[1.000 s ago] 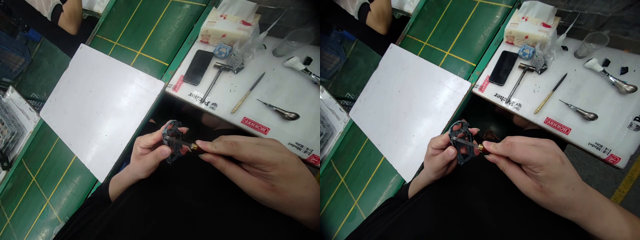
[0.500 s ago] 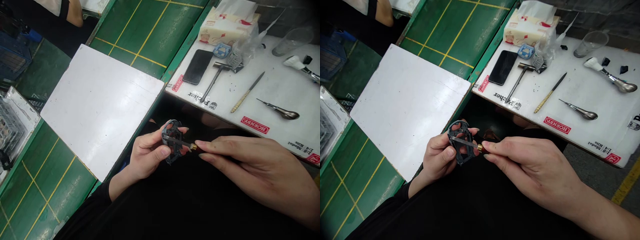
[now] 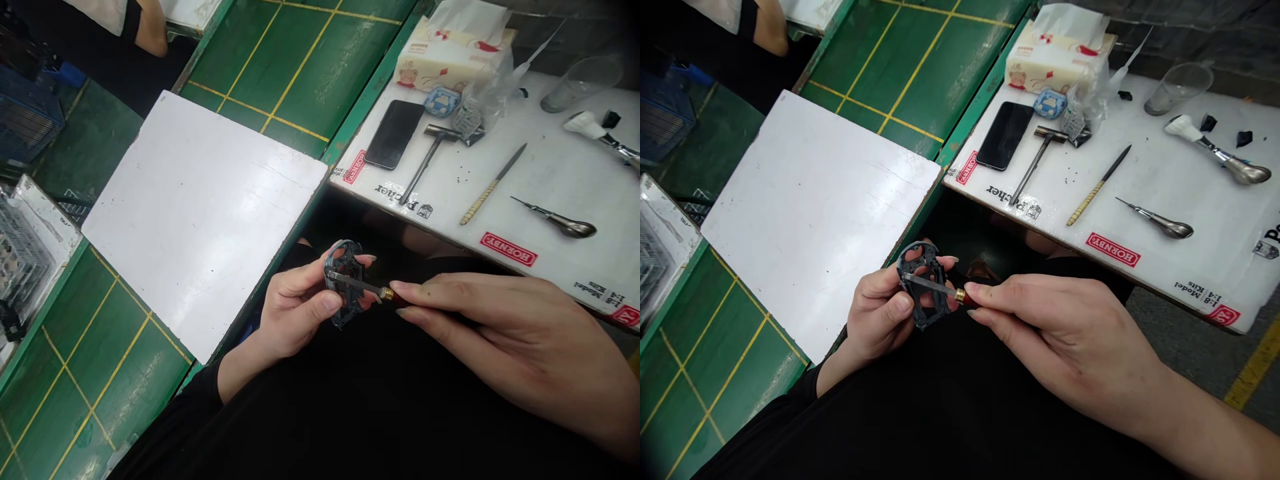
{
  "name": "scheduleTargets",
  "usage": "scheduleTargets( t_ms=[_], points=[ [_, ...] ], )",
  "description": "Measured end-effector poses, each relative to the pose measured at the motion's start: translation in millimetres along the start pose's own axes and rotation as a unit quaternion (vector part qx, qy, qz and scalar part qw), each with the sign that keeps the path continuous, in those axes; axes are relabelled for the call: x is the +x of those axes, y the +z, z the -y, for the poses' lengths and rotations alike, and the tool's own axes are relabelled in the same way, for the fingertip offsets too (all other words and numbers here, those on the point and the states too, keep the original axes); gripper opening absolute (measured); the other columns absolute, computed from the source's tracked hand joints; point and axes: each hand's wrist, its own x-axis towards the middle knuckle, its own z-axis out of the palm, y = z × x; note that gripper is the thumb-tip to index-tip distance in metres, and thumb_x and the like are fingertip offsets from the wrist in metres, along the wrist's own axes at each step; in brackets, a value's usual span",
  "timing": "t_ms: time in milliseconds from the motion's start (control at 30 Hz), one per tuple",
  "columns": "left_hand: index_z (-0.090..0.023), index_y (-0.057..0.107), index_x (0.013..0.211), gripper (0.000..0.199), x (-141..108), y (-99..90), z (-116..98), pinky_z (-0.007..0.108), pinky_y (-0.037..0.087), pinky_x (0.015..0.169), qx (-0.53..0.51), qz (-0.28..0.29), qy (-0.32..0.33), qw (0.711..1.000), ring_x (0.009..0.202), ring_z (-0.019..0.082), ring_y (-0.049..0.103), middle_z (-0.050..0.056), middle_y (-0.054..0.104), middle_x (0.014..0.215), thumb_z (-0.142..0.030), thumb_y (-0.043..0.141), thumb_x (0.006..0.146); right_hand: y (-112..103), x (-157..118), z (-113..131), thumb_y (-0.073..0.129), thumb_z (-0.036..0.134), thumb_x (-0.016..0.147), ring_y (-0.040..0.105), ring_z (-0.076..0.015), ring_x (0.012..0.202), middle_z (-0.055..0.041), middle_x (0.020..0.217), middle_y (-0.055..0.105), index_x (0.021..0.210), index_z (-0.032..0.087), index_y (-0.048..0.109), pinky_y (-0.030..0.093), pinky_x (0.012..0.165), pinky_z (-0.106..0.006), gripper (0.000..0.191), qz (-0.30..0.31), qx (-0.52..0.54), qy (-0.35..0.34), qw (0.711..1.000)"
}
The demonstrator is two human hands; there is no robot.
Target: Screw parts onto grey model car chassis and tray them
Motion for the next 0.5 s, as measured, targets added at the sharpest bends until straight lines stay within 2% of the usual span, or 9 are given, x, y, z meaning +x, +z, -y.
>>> scheduleTargets(
  t_ms=[167,267,367,500],
  points=[
    [-0.033,0.089,0.166,0.045,-1.2,0.9,-0.7,0.050,0.081,0.113,-0.021,0.015,0.008,1.000,0.117,0.031,0.098,0.018,0.088,0.167,-0.034,0.085,0.122,-0.9,0.8,0.0,0.080,0.016,0.120,0.093,-0.0243,0.080,-0.0025,0.107,0.098,0.139,0.031,0.095,0.069,0.065,-0.033,0.028,0.004,0.004,-0.005,1.000],
    [-0.031,0.091,0.163,0.042,-1.5,1.2,-1.3,0.053,0.081,0.113,-0.014,0.010,0.000,1.000,0.117,0.033,0.098,0.019,0.087,0.168,-0.037,0.087,0.121,-1.9,1.9,1.5,0.080,0.016,0.119,0.092,-0.0245,0.080,-0.0022,0.106,0.097,0.139,0.032,0.095,0.068,0.065,-0.034,0.030,0.001,0.001,-0.010,1.000],
    [-0.029,0.089,0.166,0.049,-1.2,1.7,-1.8,0.056,0.082,0.112,-0.011,0.001,-0.006,1.000,0.117,0.036,0.099,0.021,0.087,0.168,-0.040,0.091,0.118,-1.9,2.4,2.8,0.080,0.016,0.120,0.088,-0.0228,0.074,-0.0011,0.097,0.093,0.137,0.033,0.095,0.067,0.064,-0.034,0.028,-0.005,0.003,-0.006,1.000],
    [-0.030,0.089,0.166,0.050,-0.9,2.9,-3.5,0.057,0.082,0.111,-0.010,0.002,-0.016,1.000,0.115,0.036,0.099,0.021,0.087,0.167,-0.042,0.091,0.118,-1.4,1.4,2.1,0.079,0.017,0.121,0.093,-0.0247,0.081,-0.0024,0.106,0.097,0.139,0.032,0.095,0.070,0.067,-0.034,0.028,0.004,0.002,-0.005,1.000]
  ],
)
